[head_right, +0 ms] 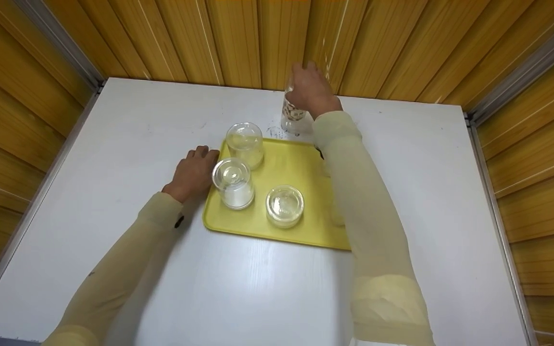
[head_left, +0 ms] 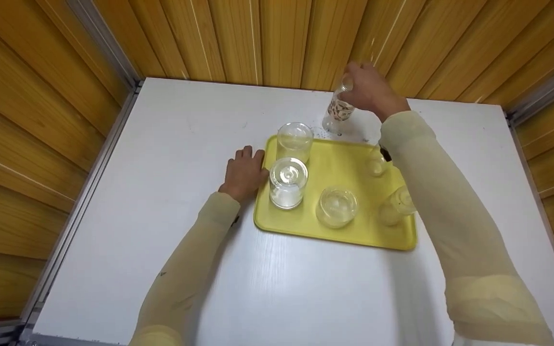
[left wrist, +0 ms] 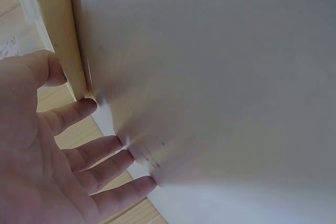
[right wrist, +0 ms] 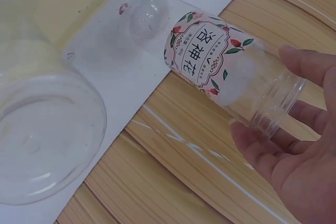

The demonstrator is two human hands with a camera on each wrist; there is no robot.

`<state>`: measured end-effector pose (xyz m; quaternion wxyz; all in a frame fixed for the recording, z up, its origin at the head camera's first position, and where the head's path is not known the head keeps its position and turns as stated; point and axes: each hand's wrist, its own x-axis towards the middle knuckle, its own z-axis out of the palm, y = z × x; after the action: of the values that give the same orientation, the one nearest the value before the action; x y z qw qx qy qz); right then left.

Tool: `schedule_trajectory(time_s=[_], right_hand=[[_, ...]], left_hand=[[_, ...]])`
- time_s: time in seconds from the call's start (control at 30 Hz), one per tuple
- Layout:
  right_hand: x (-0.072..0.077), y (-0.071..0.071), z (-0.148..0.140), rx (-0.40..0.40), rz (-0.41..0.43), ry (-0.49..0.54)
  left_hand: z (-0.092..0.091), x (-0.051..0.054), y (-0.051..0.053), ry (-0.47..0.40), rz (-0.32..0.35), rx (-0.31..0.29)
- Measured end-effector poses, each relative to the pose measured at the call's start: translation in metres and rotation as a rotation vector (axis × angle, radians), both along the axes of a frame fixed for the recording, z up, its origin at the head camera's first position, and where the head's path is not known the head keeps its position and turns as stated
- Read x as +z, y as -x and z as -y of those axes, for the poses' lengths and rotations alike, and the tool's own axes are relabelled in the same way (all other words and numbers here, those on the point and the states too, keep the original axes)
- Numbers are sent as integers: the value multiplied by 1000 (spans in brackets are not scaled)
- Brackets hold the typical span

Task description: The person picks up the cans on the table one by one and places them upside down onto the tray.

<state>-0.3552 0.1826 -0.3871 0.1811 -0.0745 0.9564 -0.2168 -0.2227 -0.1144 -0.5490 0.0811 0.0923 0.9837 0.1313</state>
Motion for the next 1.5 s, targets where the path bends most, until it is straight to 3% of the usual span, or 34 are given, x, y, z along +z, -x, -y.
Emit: schedule_trajectory(time_s=[0.33,0.9,1.1,1.37,1.5], right_hand=[[7,-14,-9,-18,-109,101],[24,-75,-30,-59,-337,342],[21,-93,-37,-85,-393,420],[13,-116,-46,-159,-414,559],[7,-128,-50,-193,-437,622]], left_hand=[[5,-2,3,-13,-1,26],[10,-5,4,-42,-19,38],[11,-3,3,-53,-19,34],[12,-3,-1,-118,8,53],[14,-2,-5,-169,-10,67]])
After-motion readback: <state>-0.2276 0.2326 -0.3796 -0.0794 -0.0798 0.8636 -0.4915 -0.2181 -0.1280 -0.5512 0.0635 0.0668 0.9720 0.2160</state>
